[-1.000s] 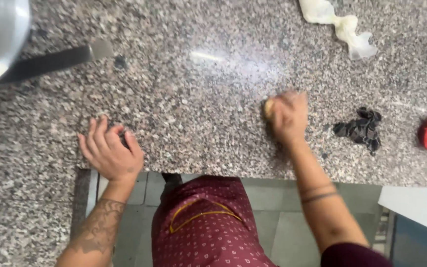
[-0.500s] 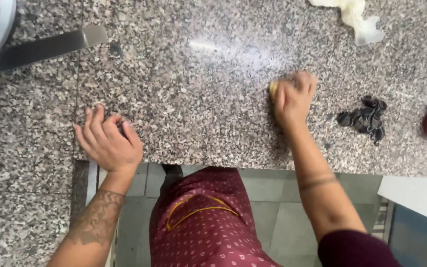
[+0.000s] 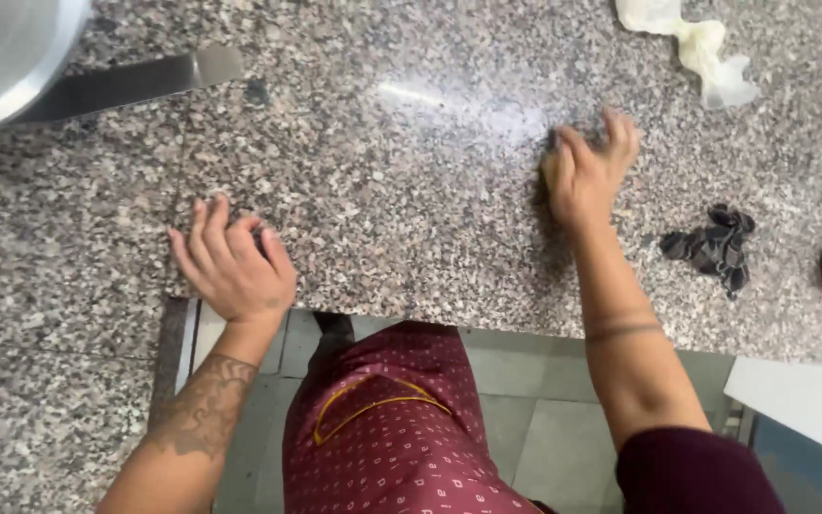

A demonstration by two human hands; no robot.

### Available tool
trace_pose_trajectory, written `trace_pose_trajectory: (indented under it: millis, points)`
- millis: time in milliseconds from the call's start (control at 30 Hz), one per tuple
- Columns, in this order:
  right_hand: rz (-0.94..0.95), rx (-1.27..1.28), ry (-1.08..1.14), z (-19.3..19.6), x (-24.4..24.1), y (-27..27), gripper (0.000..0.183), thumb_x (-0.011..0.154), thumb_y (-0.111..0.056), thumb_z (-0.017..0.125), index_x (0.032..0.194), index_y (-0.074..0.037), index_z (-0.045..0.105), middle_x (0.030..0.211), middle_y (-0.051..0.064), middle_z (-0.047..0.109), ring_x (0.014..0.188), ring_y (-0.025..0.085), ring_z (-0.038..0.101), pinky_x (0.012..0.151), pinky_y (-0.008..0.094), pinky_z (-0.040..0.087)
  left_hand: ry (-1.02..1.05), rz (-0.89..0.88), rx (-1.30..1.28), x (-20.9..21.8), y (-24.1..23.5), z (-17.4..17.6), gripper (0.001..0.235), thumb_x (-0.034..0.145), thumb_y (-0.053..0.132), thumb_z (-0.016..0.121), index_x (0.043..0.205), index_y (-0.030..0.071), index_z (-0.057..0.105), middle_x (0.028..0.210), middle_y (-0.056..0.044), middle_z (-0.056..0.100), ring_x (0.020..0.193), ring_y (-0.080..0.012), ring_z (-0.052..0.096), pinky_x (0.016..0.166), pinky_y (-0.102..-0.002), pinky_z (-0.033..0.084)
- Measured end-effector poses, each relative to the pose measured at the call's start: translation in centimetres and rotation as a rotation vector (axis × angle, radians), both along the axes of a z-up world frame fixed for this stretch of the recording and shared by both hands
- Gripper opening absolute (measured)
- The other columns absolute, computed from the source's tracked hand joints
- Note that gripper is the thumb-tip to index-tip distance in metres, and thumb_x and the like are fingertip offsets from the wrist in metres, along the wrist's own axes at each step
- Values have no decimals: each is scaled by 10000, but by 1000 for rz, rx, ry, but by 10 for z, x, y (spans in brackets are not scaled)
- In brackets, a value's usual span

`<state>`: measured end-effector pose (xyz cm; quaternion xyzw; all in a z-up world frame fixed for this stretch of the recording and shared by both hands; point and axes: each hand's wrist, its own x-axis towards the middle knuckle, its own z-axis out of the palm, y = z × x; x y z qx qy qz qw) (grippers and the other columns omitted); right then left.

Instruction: The person prepares and kneads small pieces of fondant and dough to create shapes or figures.

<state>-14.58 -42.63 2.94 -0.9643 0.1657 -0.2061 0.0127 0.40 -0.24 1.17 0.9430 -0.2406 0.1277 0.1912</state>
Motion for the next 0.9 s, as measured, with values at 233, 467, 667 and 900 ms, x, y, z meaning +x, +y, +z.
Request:
trace_pose_trajectory:
  millis: [233,467,667,900]
  points:
    - [48,375,17,-8,-42,92,273,1013,-194,649,1270,-119,708,1333,179,586,1345,407,481,1179,556,362,14,-40,-30,-4,0,-2,208,1142,256,517,1208,71,588,1503,-190,538,1478,-407,435,1260,-638,200]
    - [-29,-108,-1,3,-12,7,229,1039,-197,614,1185,-151,783,1484,251,529,1378,531,379,1155,632,261,16,3,-26,-2,0,-2,214,1121,257,530,1159,66,618,1468,-200,556,1459,-409,440,1252,-655,190]
    - [5,78,48,3,31,136,290,1046,-229,632,1273,-50,664,1368,201,571,1344,464,484,1186,590,361,9,-51,-17,-4,3,-5,206,1139,250,531,1215,68,593,1509,-196,531,1483,-422,420,1258,-649,178]
    - [-236,-152,480,-31,-39,7,271,1084,-193,579,1302,-187,739,1458,194,542,1444,466,314,1155,690,217,28,-54,-52,-3,3,-5,194,1119,235,541,1212,71,589,1498,-183,541,1483,-413,424,1259,-645,182]
